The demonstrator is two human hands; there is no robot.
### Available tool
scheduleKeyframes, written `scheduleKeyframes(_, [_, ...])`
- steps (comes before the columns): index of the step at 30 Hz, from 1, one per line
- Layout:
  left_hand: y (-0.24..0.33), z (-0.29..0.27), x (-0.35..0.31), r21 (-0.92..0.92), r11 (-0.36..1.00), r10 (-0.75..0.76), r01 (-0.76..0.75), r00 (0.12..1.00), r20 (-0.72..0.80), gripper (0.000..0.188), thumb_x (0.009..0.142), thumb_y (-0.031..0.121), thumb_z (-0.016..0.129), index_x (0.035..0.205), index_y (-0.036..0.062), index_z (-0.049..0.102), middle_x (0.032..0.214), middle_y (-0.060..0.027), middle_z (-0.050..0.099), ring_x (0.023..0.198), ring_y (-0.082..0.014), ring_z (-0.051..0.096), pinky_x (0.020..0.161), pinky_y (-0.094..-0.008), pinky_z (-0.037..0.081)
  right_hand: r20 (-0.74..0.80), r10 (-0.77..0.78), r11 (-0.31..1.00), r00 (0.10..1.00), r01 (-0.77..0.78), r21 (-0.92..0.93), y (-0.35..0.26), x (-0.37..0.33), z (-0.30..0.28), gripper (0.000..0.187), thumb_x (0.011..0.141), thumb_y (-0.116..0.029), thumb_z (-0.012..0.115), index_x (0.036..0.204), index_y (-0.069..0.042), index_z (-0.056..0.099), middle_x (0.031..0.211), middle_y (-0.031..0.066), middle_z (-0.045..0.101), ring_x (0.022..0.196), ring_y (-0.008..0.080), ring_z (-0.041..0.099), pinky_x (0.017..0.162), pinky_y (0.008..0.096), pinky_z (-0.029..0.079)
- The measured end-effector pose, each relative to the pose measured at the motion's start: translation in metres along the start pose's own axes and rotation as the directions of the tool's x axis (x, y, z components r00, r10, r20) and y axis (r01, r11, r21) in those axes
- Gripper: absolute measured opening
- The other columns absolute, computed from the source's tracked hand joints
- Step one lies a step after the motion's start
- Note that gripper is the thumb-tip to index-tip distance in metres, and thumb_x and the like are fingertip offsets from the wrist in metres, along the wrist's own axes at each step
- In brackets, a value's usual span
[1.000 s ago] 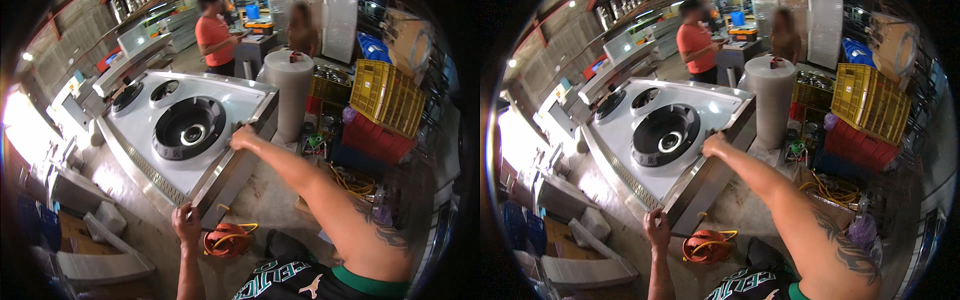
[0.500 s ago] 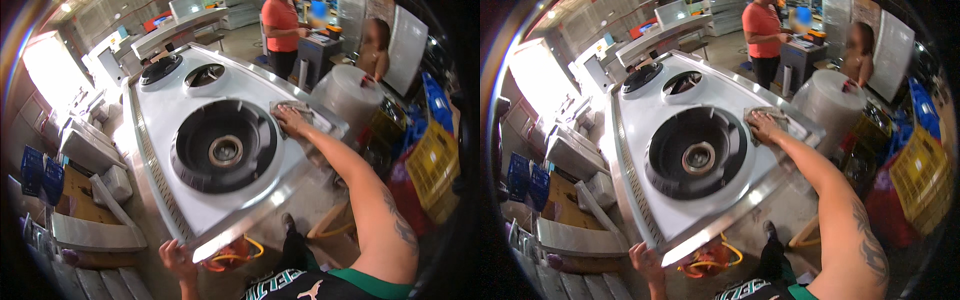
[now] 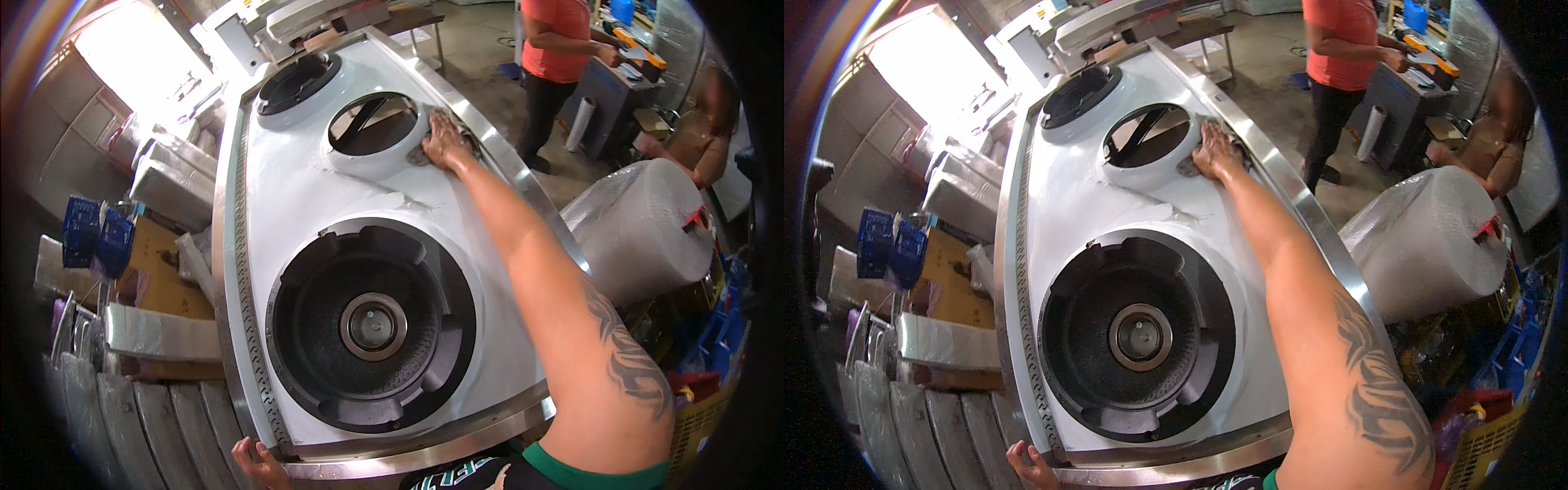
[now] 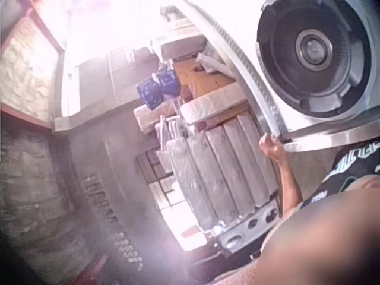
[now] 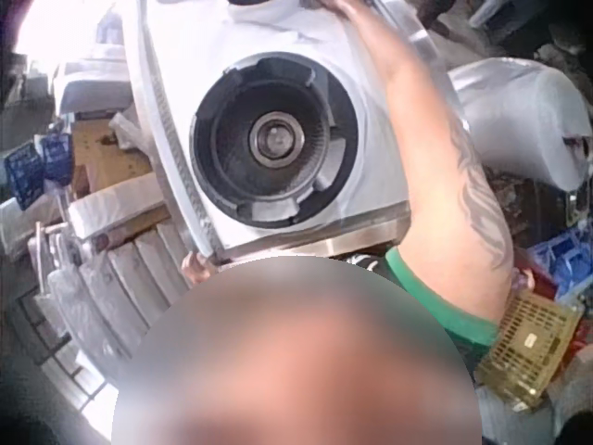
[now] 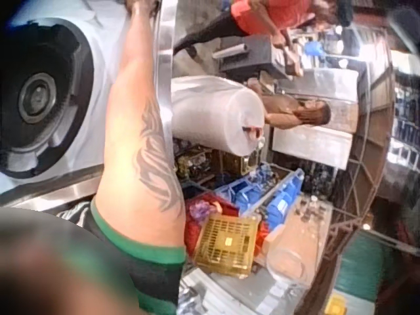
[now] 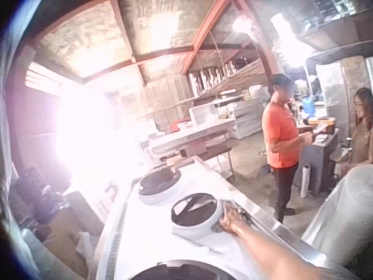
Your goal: The person walks through a warehouse, picks up a hose, and then cleans a stainless steel gas stove with a cloth. They wipe the top surface and sides of the stove, then place a metal bowl on one of the burners.
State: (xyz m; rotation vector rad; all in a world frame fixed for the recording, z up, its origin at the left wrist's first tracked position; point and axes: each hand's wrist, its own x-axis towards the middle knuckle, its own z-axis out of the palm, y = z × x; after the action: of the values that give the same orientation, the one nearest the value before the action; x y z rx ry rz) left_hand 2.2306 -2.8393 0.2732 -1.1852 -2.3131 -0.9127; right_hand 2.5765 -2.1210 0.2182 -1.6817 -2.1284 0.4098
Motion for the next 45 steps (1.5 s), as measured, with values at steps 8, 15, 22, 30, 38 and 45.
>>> scheduleKeyframes(8, [-0.005, 0.001, -0.007, -0.024, 0.979, -0.204, 0.204, 0.979, 0.002, 0.023, 0.097, 0.019, 0.064, 0.105, -0.0023, 0.061, 0.104, -0.0136, 0.056, 0.094, -0.0274, 0.058, 0.085, -0.0401, 0.049, 0.053, -0.069, 0.984, 0.996, 0.077, -0.162, -0.017, -0.062, 0.012, 0.07, 0.103, -0.043, 0.031, 0.161, -0.005, 0.021, 0.169, 0.0156, 0.016, 0.157, 0.03, 0.013, 0.128, 0.045, 0.009])
scheduleKeyframes(15, [-0.01, 0.0, -0.006, -0.062, 0.995, -0.079, 0.082, 0.996, 0.042, 0.013, 0.091, 0.007, 0.065, 0.101, -0.0002, 0.063, 0.102, -0.0111, 0.058, 0.091, -0.024, 0.059, 0.08, -0.0382, 0.051, 0.449, -0.447, 0.872, 0.774, 0.489, 0.024, 0.032, -0.249, -0.07, 0.052, 0.107, -0.034, 0.038, 0.159, -0.032, 0.035, 0.171, 0.011, 0.013, 0.158, 0.0315, 0.009, 0.127, 0.0524, 0.006])
scheduleKeyframes(22, [-0.016, -0.002, -0.014, -0.13, 0.991, -0.048, 0.036, 0.995, -0.092, 0.014, 0.09, 0.01, 0.067, 0.1, 0.0014, 0.064, 0.106, -0.0124, 0.059, 0.093, -0.026, 0.059, 0.08, -0.0383, 0.052, 0.441, -0.428, 0.879, 0.789, 0.477, -0.001, 0.063, -0.399, -0.116, 0.056, 0.105, -0.025, 0.047, 0.159, -0.021, 0.034, 0.169, 0.0152, 0.017, 0.156, 0.0348, 0.015, 0.127, 0.0484, 0.008])
scheduleKeyframes(30, [-0.024, 0.007, -0.007, -0.103, 0.993, -0.075, 0.066, 0.993, -0.089, 0.013, 0.089, 0.01, 0.067, 0.098, 0.002, 0.063, 0.101, -0.0111, 0.058, 0.09, -0.0253, 0.057, 0.076, -0.038, 0.051, 0.341, -0.613, 0.759, 0.712, 0.651, 0.004, 0.034, -0.224, -0.046, 0.053, 0.106, -0.023, 0.047, 0.158, -0.02, 0.037, 0.167, 0.0148, 0.026, 0.154, 0.0325, 0.024, 0.126, 0.0468, 0.017])
scheduleKeyframes(38, [0.001, 0.006, 0.001, 0.041, 0.964, -0.258, 0.262, 0.963, -0.075, 0.012, 0.091, 0.011, 0.063, 0.096, 0.0001, 0.062, 0.1, -0.0122, 0.057, 0.091, -0.027, 0.058, 0.077, -0.0382, 0.051, 0.332, -0.931, 0.137, 0.154, 0.988, -0.074, -0.089, -0.042, 0.04, 0.058, 0.103, -0.026, 0.053, 0.155, -0.005, 0.037, 0.164, 0.0193, 0.029, 0.154, 0.0338, 0.023, 0.127, 0.0464, 0.021])
scheduleKeyframes(45, [0.01, 0.008, 0.015, 0.097, 0.969, -0.233, 0.228, 0.971, 0.045, 0.013, 0.09, 0.011, 0.062, 0.096, 0.0002, 0.062, 0.098, -0.0129, 0.058, 0.095, -0.029, 0.058, 0.083, -0.041, 0.049, 0.227, -0.71, 0.696, 0.667, 0.714, 0.078, -0.244, 0.04, 0.146, 0.07, 0.102, -0.058, 0.043, 0.157, -0.014, 0.038, 0.166, 0.021, 0.024, 0.154, 0.0381, 0.018, 0.127, 0.044, 0.015])
